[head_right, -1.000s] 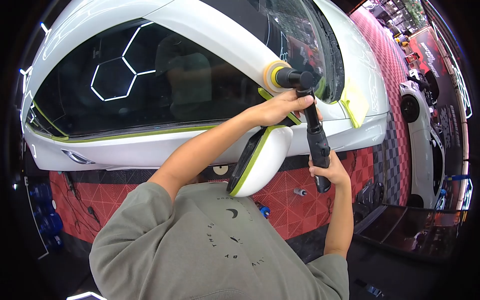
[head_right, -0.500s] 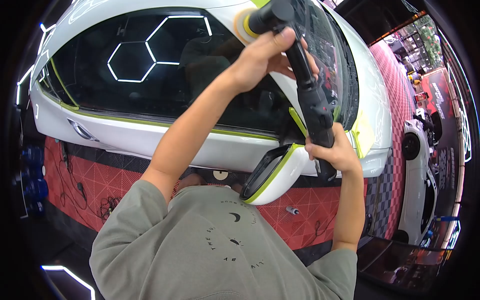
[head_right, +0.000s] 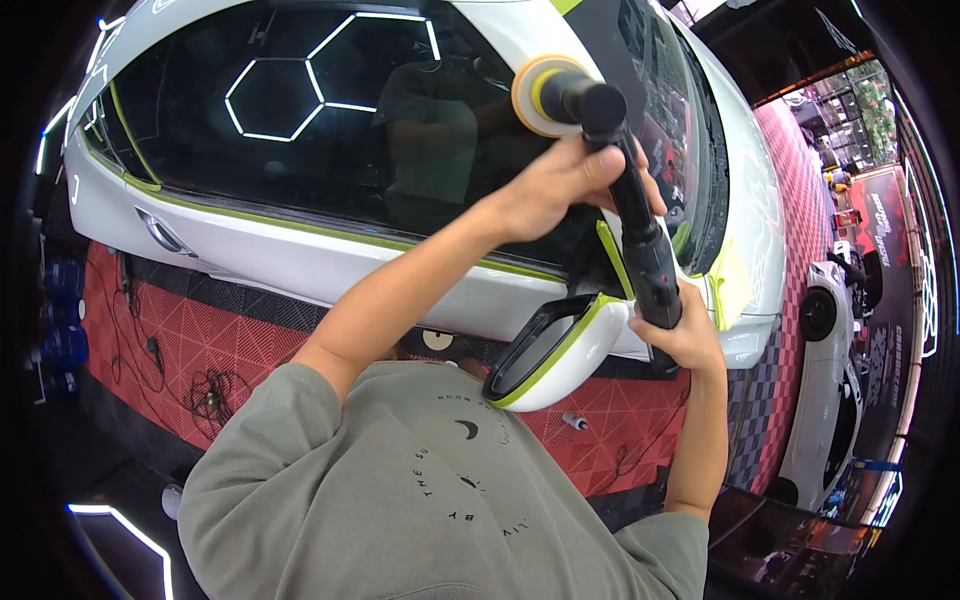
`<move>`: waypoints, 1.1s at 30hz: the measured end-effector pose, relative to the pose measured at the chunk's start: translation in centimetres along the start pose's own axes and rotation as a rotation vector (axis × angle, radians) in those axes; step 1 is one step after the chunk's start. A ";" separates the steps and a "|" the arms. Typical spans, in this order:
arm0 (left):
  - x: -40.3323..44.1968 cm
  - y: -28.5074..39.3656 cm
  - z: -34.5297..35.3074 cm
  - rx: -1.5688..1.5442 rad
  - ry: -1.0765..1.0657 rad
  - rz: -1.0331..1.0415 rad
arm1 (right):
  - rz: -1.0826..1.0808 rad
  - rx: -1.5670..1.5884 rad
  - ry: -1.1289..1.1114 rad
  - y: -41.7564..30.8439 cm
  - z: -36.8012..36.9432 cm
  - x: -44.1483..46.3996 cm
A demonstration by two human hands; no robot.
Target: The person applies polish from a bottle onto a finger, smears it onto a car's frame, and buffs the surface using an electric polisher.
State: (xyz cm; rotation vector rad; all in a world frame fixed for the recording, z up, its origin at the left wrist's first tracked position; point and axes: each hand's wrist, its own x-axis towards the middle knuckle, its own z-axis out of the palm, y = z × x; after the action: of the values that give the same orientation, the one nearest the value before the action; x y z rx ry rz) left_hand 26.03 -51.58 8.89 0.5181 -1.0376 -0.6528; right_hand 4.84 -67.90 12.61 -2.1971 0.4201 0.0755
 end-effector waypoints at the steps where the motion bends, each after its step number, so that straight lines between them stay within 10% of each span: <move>1: -0.2 -1.4 0.5 -0.065 -0.014 -0.026 | 0.019 -0.019 0.032 0.8 -0.4 -0.7; 24: -2.5 -12.7 3.2 0.236 -0.410 -0.492 | 0.239 -0.148 -0.026 12.7 -5.2 -7.3; 33: -0.3 -6.7 2.4 -0.074 -0.191 -0.152 | 0.339 -0.077 0.058 3.9 -3.1 -4.8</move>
State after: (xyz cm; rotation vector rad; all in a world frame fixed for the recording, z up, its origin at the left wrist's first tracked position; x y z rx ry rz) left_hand 22.08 -56.26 5.19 0.4794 -1.1556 -0.8850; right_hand -1.22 -71.20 12.53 -2.1867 0.8316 0.2151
